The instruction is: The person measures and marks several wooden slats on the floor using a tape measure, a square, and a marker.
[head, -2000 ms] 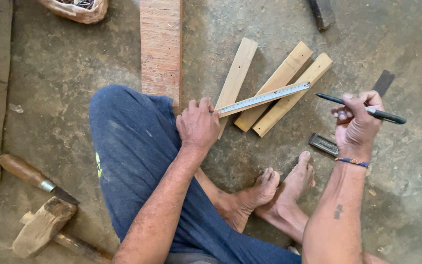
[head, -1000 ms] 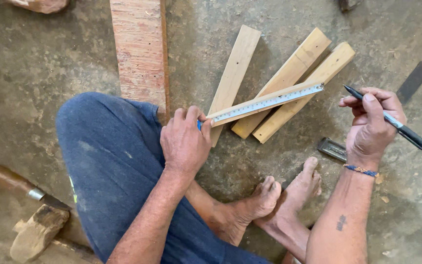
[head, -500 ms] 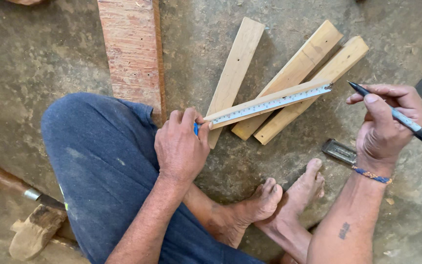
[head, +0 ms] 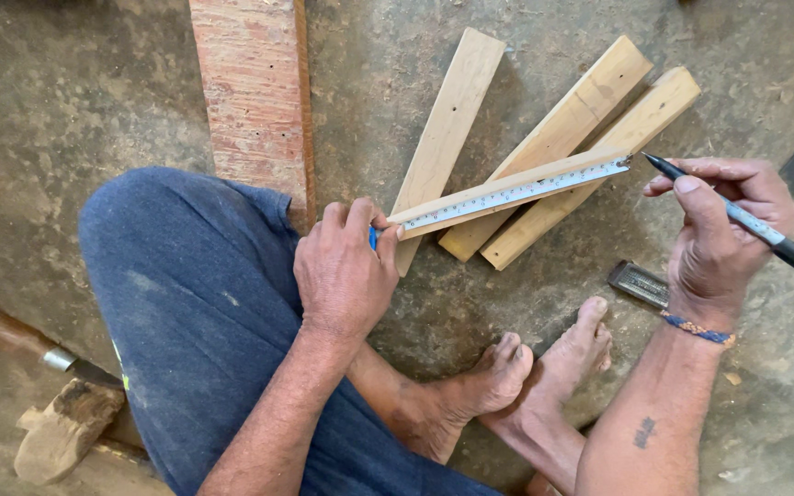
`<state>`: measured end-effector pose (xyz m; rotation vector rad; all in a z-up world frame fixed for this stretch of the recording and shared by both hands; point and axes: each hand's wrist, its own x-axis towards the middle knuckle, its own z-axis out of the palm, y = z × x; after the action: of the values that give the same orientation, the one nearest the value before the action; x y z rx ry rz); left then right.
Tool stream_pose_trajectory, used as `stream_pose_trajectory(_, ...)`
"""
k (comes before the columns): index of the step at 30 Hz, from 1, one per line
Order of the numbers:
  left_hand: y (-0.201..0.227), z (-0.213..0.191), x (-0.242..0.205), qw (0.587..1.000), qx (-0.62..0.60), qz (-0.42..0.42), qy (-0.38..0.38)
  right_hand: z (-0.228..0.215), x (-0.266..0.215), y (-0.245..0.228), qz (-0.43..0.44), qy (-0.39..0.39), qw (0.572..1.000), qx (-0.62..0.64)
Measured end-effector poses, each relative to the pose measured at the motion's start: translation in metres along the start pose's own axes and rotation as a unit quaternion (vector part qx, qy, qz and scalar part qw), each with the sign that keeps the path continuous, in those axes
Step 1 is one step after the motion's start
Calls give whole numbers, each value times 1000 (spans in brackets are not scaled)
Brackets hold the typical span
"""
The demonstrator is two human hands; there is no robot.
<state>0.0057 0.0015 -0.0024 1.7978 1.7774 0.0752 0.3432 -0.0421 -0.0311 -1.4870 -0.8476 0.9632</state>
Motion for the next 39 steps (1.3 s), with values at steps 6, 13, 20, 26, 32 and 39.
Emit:
stream_pose_trajectory(6,-1,0,0,1000,-4,0,-1,-2,0,2,0,-2,1000,-9)
stream_pose_trajectory(13,-2,1,-1,1000,-3,4,7,-17,-3,17,3,-9,1000,-2)
stream_pose_trajectory(20,-2,2,-2,1000,-9,0,15,-38,-11,40,26,9,999,34)
stream_pose_trajectory(26,-3,3,-2,1000,-12,4,27,-52,-11,56,39,10,998,38)
stream_pose_trajectory(32,-4,2,-2,1000,-17,-2,18,-66,-12,63,43,6,999,18)
stream_pose_trajectory(39,-5,-3,2,999,-36,-5,5,-66,-6,59,43,-25,999,4)
